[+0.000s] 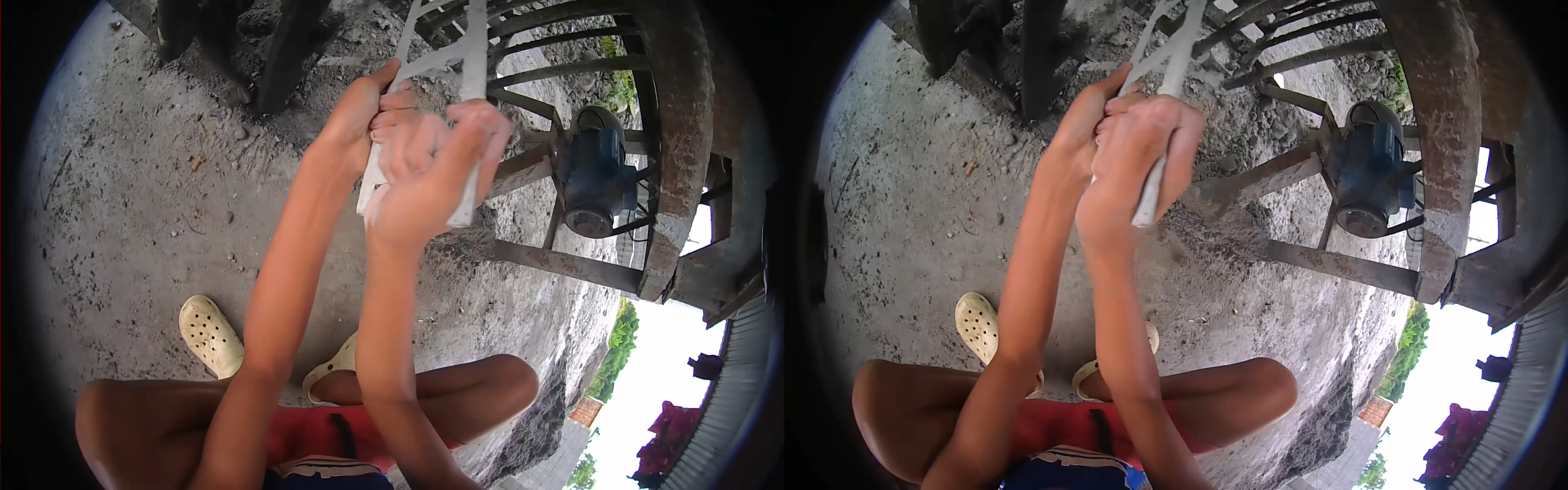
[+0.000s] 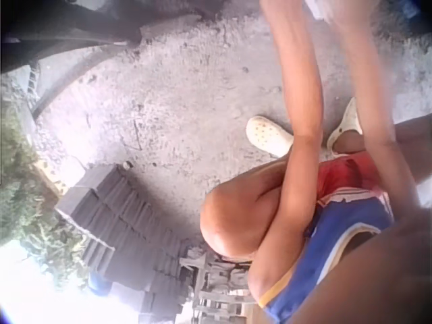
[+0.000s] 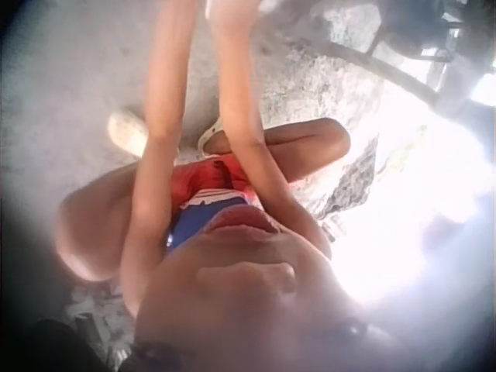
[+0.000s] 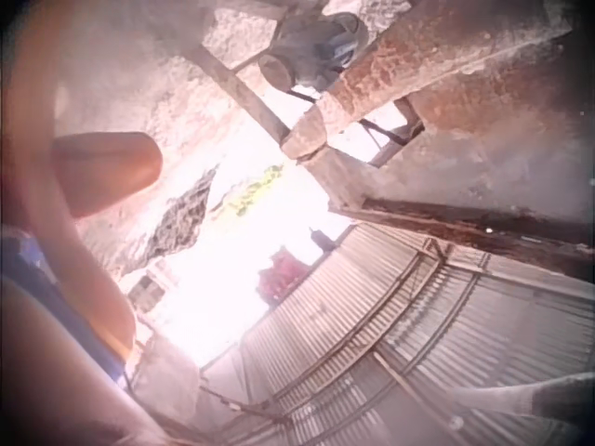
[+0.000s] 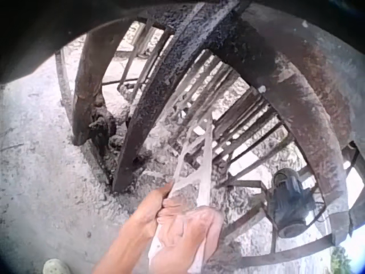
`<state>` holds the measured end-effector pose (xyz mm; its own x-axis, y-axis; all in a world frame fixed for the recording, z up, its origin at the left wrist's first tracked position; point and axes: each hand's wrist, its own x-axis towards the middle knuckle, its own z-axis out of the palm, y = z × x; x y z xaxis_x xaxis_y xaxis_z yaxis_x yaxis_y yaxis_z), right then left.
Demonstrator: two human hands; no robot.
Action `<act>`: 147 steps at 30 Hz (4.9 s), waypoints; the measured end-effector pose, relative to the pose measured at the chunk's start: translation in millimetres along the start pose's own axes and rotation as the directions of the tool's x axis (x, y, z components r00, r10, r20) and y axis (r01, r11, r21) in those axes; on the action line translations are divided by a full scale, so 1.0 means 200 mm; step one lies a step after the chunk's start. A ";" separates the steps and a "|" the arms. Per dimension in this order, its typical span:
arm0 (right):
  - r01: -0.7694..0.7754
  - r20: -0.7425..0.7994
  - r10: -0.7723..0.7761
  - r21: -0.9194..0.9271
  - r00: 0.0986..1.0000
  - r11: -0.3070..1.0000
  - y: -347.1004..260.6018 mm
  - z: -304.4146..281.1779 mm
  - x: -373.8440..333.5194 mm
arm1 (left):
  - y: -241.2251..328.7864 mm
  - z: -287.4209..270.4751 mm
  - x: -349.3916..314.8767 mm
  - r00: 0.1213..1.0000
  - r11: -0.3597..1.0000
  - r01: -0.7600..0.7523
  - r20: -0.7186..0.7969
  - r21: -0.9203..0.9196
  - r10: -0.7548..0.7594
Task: The person rubs white residue off a plastic tool by hand, turning the tool over and using their thumbs to scrape different sections.
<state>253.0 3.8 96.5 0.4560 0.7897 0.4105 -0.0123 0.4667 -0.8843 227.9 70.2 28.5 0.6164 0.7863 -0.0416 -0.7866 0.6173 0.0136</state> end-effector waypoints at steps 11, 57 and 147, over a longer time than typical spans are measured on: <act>0.105 0.016 -0.104 -0.169 0.994 0.980 0.01 0.01 -0.18 | -0.07 -0.01 -0.25 0.992 0.971 0.125 0.047 -0.202 -0.118; 0.039 -0.149 -0.038 0.002 0.988 0.999 0.18 0.06 0.04 | 0.14 -0.01 0.13 0.995 0.992 0.094 -0.034 0.088 -0.092; 0.029 -0.286 -0.132 -0.337 0.949 0.941 0.21 0.29 0.11 | 0.14 0.15 0.05 0.942 0.972 0.031 -0.319 -0.232 -0.106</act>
<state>210.9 64.2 80.7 0.6887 0.5743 0.4426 0.3018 0.3281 -0.8952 214.5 96.3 58.9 0.6522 0.6673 -0.3596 -0.7543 0.6184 -0.2203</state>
